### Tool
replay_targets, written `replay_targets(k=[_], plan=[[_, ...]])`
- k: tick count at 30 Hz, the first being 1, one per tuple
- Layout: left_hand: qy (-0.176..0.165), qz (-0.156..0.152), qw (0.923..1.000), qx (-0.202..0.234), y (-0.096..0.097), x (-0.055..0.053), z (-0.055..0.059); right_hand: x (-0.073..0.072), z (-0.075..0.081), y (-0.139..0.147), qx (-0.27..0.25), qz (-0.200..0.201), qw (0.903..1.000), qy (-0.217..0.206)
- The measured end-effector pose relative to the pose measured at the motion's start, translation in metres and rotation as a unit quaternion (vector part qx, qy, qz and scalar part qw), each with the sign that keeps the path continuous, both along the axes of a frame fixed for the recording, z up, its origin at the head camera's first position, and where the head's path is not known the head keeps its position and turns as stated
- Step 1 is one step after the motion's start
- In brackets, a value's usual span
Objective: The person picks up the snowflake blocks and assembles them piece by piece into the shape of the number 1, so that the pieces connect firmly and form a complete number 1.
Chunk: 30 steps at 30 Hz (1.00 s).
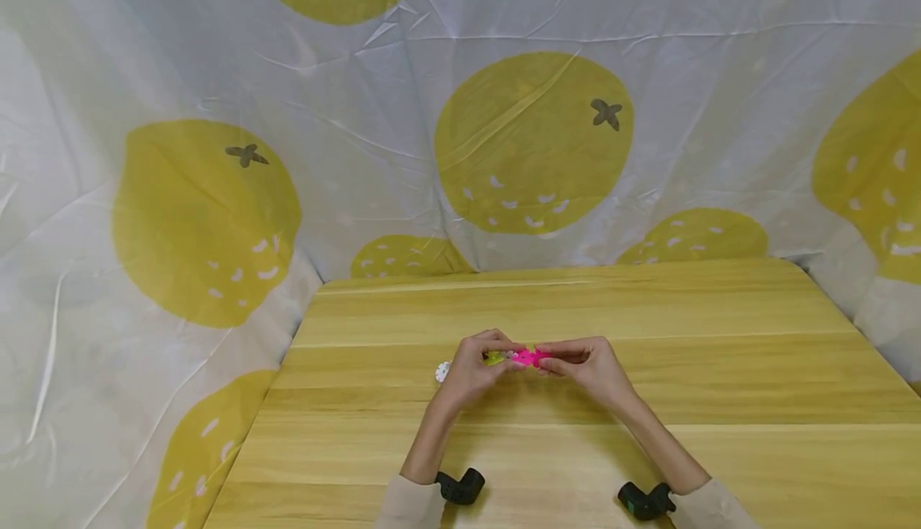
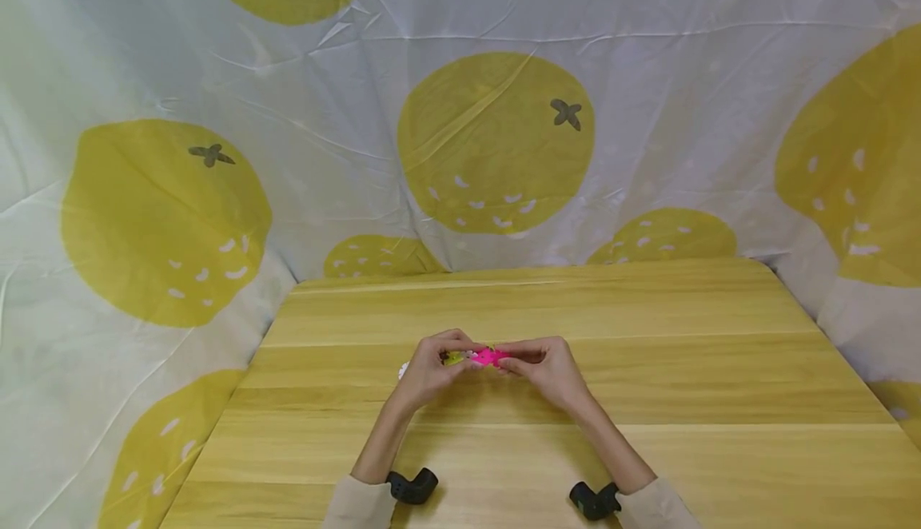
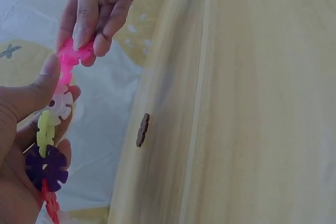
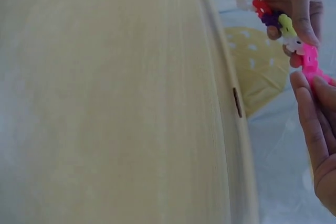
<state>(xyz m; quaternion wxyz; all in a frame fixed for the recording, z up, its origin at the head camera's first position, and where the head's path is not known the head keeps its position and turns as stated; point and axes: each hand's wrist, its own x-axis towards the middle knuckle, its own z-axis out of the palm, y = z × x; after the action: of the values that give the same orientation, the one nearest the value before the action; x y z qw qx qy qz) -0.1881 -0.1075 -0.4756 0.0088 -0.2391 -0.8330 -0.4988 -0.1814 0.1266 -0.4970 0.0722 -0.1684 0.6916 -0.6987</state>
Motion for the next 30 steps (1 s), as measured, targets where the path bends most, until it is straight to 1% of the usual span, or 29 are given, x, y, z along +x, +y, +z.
replay_targets(k=[5,9,14,17,22,27,30], plan=[[-0.006,-0.002,0.9999,0.015,-0.0007,0.0005,-0.0026,0.001,-0.0007,-0.0018,-0.006,-0.002,1.0,-0.002],[-0.004,-0.007,0.9997,0.023,-0.0013,0.0004,-0.0044,0.001,0.0002,-0.0013,-0.008,0.007,0.9999,0.0],[-0.017,-0.013,0.9998,0.004,-0.002,0.0008,-0.0041,0.0013,0.0023,0.0021,0.008,0.023,0.9997,-0.001],[-0.021,-0.015,0.9997,-0.007,-0.001,0.0013,-0.0026,0.0018,0.0036,0.0028,0.028,0.019,0.9994,0.009],[-0.014,-0.015,0.9998,-0.005,0.001,0.0008,-0.0042,0.0026,0.0049,0.0017,0.043,0.001,0.9989,0.018],[-0.021,-0.012,0.9997,-0.008,0.0019,0.0013,-0.0047,0.003,0.005,0.0009,0.068,-0.002,0.9972,0.029],[-0.022,-0.011,0.9996,-0.01,0.0023,0.0008,-0.0041,0.003,0.0055,0.0,0.065,-0.002,0.9976,0.025]])
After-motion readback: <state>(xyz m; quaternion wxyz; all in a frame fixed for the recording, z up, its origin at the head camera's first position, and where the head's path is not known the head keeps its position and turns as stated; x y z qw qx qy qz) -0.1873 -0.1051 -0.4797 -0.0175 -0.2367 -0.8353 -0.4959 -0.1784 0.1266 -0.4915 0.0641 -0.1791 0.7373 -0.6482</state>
